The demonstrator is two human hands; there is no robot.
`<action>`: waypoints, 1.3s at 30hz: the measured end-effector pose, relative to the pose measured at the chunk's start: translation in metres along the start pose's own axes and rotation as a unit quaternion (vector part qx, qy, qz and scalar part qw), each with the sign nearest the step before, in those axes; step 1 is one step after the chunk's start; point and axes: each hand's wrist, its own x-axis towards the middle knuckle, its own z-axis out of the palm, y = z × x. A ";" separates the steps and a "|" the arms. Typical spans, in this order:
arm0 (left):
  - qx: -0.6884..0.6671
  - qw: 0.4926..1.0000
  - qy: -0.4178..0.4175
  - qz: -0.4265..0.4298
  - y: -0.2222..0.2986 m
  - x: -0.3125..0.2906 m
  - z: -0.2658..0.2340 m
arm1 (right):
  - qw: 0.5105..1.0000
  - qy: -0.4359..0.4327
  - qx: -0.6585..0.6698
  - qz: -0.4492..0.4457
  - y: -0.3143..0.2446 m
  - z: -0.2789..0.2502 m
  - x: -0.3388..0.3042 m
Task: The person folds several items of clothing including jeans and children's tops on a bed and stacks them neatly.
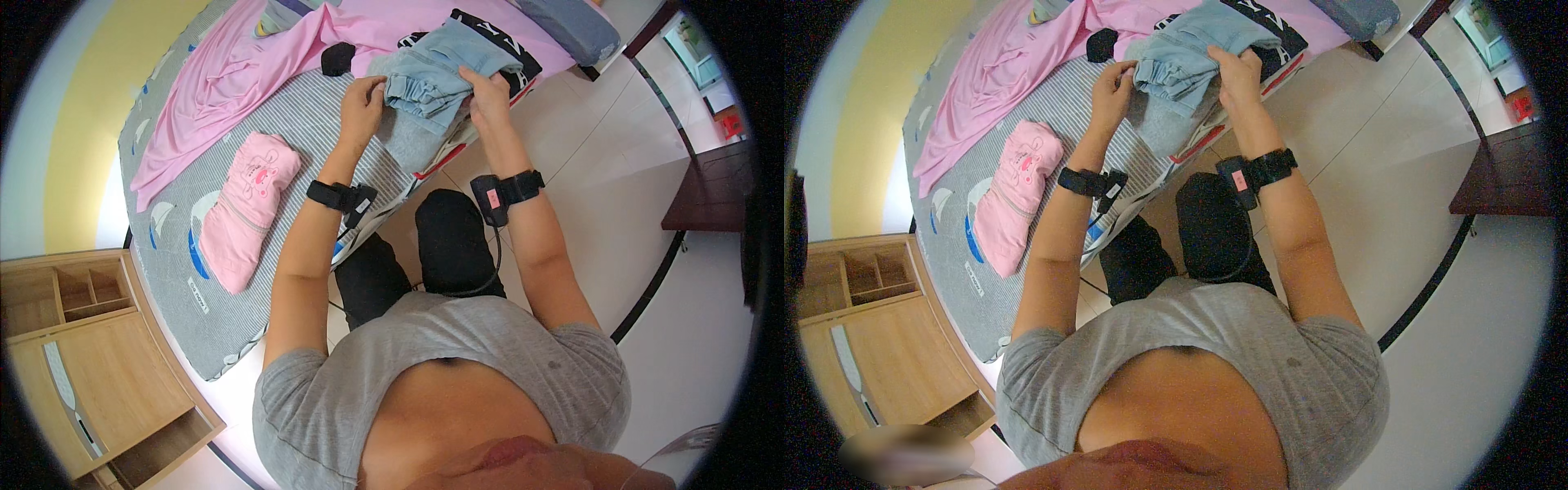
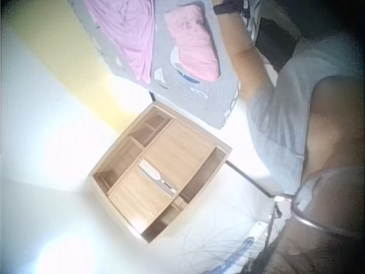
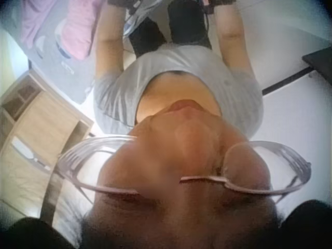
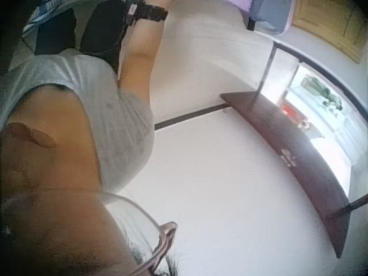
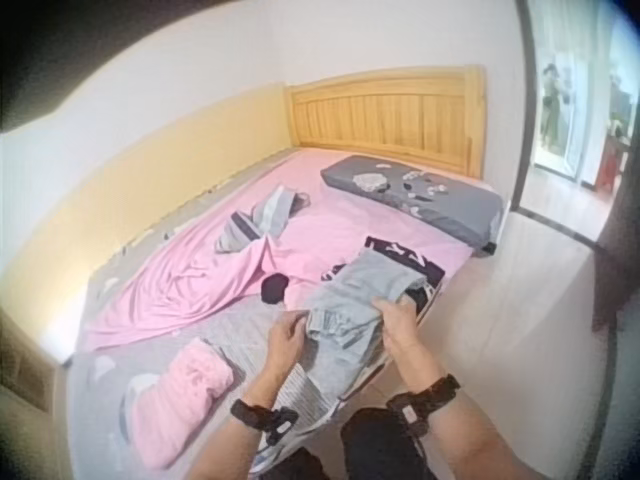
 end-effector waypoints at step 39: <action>0.213 0.930 -0.278 0.115 0.025 0.004 0.053 | 0.609 -0.175 -0.752 -0.182 0.026 -0.016 0.009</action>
